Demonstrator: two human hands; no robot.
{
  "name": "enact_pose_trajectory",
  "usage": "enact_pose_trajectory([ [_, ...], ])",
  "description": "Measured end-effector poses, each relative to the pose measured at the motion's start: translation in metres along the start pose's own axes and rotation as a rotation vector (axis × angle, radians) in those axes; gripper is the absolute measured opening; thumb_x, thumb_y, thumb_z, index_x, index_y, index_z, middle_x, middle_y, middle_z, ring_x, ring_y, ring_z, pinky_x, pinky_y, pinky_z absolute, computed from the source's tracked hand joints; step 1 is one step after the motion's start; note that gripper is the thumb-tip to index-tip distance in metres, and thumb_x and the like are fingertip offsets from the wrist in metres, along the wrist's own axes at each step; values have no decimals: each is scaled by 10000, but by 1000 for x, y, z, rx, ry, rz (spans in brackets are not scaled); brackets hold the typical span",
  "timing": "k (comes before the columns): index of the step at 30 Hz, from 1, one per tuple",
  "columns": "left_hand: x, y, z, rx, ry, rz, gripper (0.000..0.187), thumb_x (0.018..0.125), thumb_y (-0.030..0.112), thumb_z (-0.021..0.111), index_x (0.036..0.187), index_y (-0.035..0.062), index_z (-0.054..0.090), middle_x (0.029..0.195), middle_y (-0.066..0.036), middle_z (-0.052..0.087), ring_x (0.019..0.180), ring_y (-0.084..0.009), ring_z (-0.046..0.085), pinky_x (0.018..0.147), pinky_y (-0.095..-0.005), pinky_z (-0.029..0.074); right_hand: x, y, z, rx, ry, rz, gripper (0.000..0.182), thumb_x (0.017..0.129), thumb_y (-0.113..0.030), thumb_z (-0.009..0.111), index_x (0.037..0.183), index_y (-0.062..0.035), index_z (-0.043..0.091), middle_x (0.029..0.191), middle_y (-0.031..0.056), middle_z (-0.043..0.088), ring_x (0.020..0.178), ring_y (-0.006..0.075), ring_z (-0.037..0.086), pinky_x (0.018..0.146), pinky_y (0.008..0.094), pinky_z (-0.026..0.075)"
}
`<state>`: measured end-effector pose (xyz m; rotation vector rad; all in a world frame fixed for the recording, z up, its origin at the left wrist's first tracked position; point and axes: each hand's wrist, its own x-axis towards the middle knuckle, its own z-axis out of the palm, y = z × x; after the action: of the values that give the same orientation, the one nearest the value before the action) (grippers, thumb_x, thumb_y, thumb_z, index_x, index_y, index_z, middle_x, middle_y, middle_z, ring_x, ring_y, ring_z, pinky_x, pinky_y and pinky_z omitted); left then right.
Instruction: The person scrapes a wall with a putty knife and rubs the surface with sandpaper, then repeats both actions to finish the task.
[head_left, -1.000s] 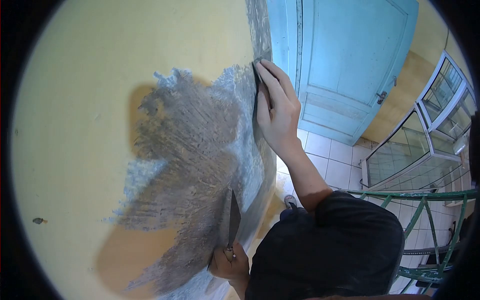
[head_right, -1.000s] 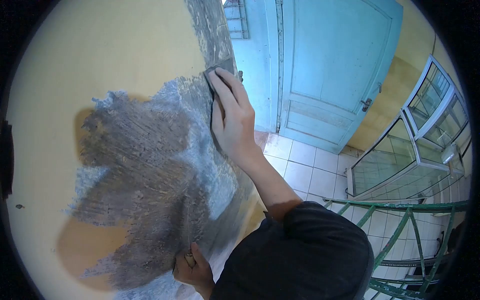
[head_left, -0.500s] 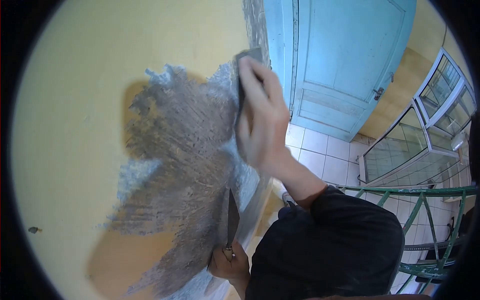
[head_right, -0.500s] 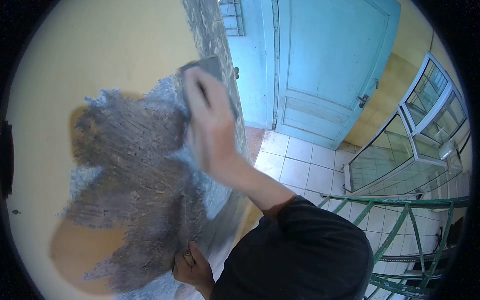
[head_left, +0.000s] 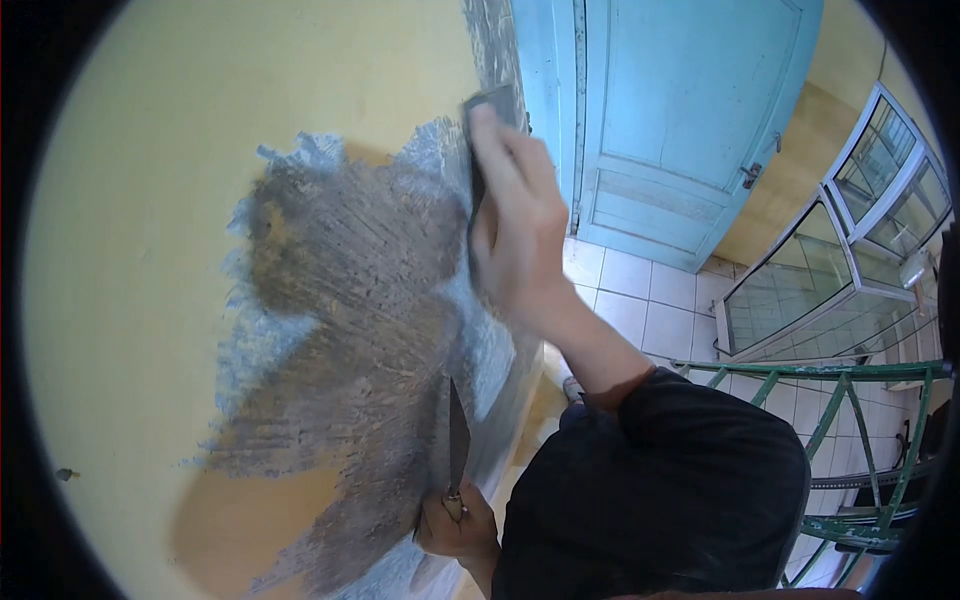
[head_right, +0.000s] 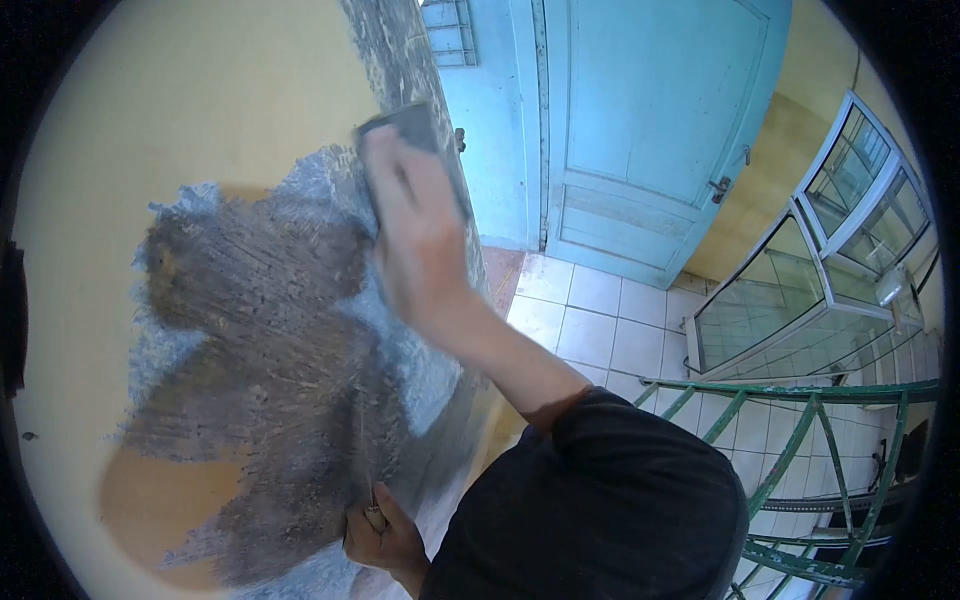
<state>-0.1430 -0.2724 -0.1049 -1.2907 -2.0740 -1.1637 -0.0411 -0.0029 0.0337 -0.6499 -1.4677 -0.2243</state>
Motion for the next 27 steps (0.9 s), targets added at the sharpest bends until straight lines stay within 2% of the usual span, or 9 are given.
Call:
enact_pose_trajectory([
  [4, 3, 4, -1, -5, -5, 3, 310, 914, 231, 778, 729, 32, 630, 594, -160, 616, 514, -370, 625, 487, -440, 460, 4, 5, 2, -83, -60, 138, 681, 799, 234, 487, 1461, 80, 530, 1197, 278, 635, 1010, 378, 644, 909, 398, 537],
  [6, 6, 9, -1, -42, 3, -22, 304, 917, 220, 773, 728, 33, 627, 589, -157, 610, 509, -369, 620, 485, -443, 454, 0, -14, 3, 111, 62, -132, 678, 809, 228, 488, 1467, 68, 529, 1180, 256, 642, 986, 373, 637, 891, 397, 539],
  [7, 6, 8, 1, -43, 0, -20, 304, 917, 220, 773, 728, 33, 627, 589, -157, 610, 509, -369, 620, 485, -443, 454, -2, -9, 4, 107, 62, -130, 678, 809, 228, 488, 1467, 68, 529, 1180, 256, 642, 986, 373, 637, 891, 397, 539],
  [13, -1, 4, -5, -13, -17, -22, 309, 923, 200, 764, 715, 31, 609, 597, -159, 622, 521, -364, 640, 487, -436, 457, 14, 9, 0, -86, -54, 154, 623, 825, 212, 488, 1429, 79, 560, 1157, 257, 643, 1005, 394, 626, 918, 416, 527],
  [15, -1, 2, -2, -1, -8, 14, 320, 923, 204, 764, 709, 31, 601, 588, -154, 612, 507, -360, 622, 480, -436, 442, 7, -11, -9, -61, -76, 153, 597, 826, 201, 500, 1406, 80, 575, 1156, 263, 639, 1015, 403, 627, 918, 415, 526],
  [18, 1, 3, 3, -68, 48, 0, 331, 921, 203, 767, 702, 30, 589, 574, -151, 589, 486, -353, 591, 472, -435, 420, 1, -19, -6, 129, 35, -97, 555, 824, 191, 516, 1366, 96, 592, 1126, 262, 637, 1033, 408, 622, 925, 413, 522],
  [21, -3, 1, -2, -18, -24, -27, 335, 920, 202, 771, 703, 26, 586, 583, -154, 599, 493, -350, 601, 476, -427, 428, 8, 7, -2, -59, -44, 116, 575, 817, 203, 497, 1382, 123, 568, 1097, 271, 641, 1018, 409, 620, 917, 428, 523],
  [23, -3, 2, -4, -17, -20, -13, 335, 922, 200, 769, 704, 24, 586, 584, -154, 601, 492, -343, 604, 476, -426, 428, 10, 14, 0, -103, -33, 90, 588, 819, 206, 491, 1400, 139, 543, 1074, 277, 643, 992, 396, 618, 895, 432, 523],
  [27, 2, 8, -2, -40, 1, -23, 342, 929, 199, 763, 701, 22, 579, 583, -152, 600, 490, -330, 608, 477, -423, 432, 4, -14, -6, 155, -19, -99, 620, 820, 205, 505, 1435, 128, 514, 1077, 273, 644, 968, 379, 608, 885, 423, 517],
])
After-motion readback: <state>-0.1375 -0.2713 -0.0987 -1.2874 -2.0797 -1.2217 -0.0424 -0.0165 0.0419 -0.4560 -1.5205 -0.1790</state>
